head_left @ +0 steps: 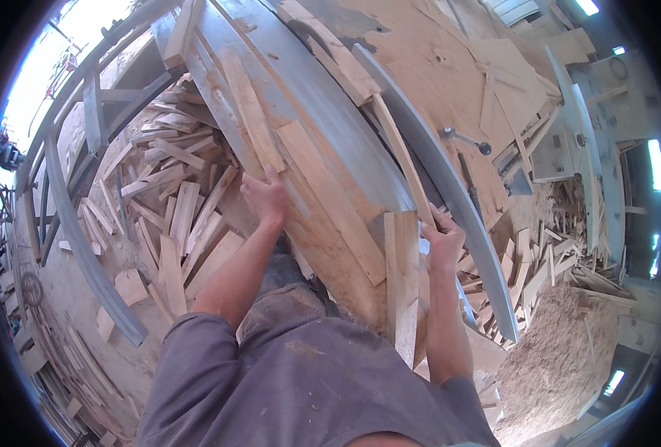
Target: The person measures a wooden plank with a tape measure, then picks up and stacks multiple planks on the floor. They repeatedly pick up planks and place them onto a metal conveyor or sorting table, organizing them into a pile.
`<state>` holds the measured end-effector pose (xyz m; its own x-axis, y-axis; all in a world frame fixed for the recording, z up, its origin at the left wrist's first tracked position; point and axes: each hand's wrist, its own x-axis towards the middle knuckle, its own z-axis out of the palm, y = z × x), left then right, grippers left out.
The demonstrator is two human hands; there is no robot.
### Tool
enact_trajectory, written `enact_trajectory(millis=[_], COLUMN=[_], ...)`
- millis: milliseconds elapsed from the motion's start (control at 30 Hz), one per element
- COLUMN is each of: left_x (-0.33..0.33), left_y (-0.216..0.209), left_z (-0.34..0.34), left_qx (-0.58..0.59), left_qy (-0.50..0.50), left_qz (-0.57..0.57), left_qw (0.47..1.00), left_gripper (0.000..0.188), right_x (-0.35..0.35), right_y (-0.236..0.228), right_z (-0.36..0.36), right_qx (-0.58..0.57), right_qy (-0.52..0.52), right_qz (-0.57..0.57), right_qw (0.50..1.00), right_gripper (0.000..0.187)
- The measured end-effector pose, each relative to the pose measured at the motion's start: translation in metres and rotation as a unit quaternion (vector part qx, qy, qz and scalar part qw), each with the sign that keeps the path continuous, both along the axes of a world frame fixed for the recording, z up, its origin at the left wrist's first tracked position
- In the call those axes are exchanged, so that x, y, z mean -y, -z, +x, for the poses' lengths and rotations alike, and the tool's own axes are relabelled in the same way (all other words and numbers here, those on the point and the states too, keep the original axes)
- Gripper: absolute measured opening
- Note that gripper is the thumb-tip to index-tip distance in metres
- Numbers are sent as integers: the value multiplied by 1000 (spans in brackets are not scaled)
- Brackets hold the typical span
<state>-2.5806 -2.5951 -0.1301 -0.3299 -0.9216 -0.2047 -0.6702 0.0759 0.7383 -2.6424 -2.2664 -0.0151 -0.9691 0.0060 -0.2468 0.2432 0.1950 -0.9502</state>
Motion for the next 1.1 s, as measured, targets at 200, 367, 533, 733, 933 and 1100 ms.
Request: enact_trajectory(millis=[200, 367, 533, 733, 933, 1100], left_x=[1, 0, -2, -7, -2, -7], left_y=[6, 5, 6, -6, -16, -16], left_z=[0, 1, 3, 5, 0, -2], left_qx=[0, -9, -1, 1, 34, 48], left_qy=[3, -3, -3, -3, -16, -15], left_qz=[14, 1, -10, 8, 11, -2], left_qw=[1000, 1000, 1000, 1000, 999, 999], left_gripper=[80, 79, 78, 77, 74, 72], right_x=[12, 31, 54, 65, 86, 100], right_y=[0, -2, -8, -32, -42, -39], right_z=[-13, -17, -16, -40, -68, -81], right_qx=[4, -1, 4, 20, 3, -31], right_qy=[4, 4, 13, -24, -60, -63], right_qz=[4, -14, -13, 28, 46, 52], right_qw=[1000, 1000, 1000, 999, 997, 996], right_gripper=[45, 43, 43, 44, 45, 46])
